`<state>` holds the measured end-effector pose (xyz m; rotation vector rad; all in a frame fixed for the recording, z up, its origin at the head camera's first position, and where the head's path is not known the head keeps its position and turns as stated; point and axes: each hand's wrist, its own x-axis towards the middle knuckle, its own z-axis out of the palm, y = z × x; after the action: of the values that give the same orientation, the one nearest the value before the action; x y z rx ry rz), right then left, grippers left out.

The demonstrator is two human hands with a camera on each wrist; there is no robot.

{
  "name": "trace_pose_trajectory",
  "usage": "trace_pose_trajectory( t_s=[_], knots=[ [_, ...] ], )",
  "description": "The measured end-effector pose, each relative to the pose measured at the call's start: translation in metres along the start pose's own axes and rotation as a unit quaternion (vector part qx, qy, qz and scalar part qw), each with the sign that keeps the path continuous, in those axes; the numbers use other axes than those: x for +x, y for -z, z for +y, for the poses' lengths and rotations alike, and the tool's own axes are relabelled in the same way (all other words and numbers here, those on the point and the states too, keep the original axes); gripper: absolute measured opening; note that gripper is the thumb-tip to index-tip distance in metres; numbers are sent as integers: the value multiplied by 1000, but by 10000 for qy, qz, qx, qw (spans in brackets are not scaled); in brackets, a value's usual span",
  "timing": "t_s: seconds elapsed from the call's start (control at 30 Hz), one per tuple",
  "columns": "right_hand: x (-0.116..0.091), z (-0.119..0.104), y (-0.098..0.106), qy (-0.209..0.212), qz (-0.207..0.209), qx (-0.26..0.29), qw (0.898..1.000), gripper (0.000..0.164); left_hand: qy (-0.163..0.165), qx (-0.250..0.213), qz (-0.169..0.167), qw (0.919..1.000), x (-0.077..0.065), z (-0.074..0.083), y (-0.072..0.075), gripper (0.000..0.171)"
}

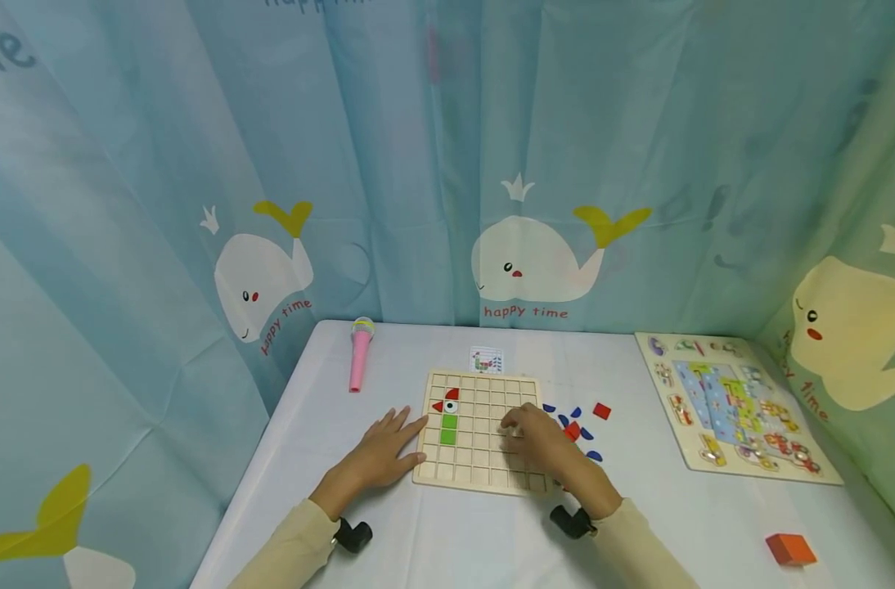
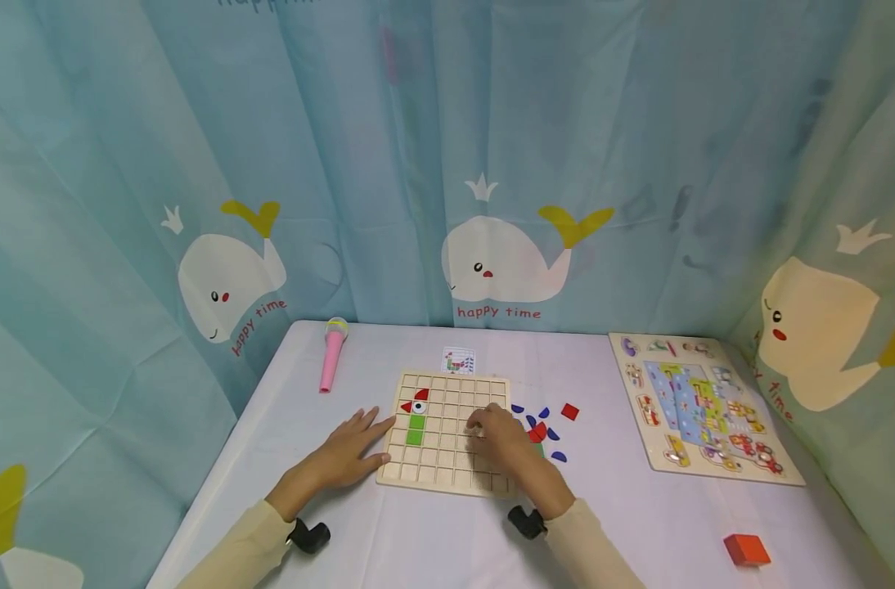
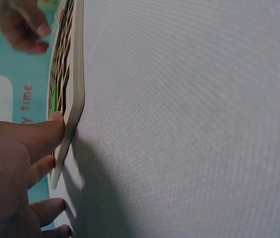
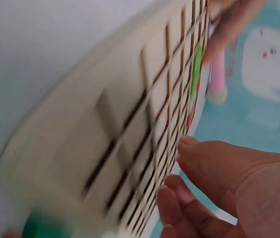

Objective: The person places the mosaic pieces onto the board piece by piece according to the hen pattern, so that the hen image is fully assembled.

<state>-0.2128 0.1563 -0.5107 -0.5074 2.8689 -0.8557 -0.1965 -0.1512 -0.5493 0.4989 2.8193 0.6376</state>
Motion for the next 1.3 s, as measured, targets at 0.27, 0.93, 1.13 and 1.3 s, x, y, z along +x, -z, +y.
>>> trace_pose_trajectory(
  t_s=[0.27, 0.93, 1.13, 1.3],
  knots=[
    [-27, 50, 36, -706, -104, -81, 9974, 26, 13, 50, -14, 10000, -1, 1, 2, 66],
    [-30, 77, 41, -1133, -133, -618, 9916, 24, -34, -14, -37, 10000, -2, 4, 2, 65],
    [-30, 83, 43, -1110, -21, -752, 9910, 27, -17, -45, -44, 10000, -2, 6, 5, 65],
    [-29, 89, 47, -1227, -4, -826, 9890, 27, -16, 13, -51, 10000, -3, 6, 5, 65]
  ],
)
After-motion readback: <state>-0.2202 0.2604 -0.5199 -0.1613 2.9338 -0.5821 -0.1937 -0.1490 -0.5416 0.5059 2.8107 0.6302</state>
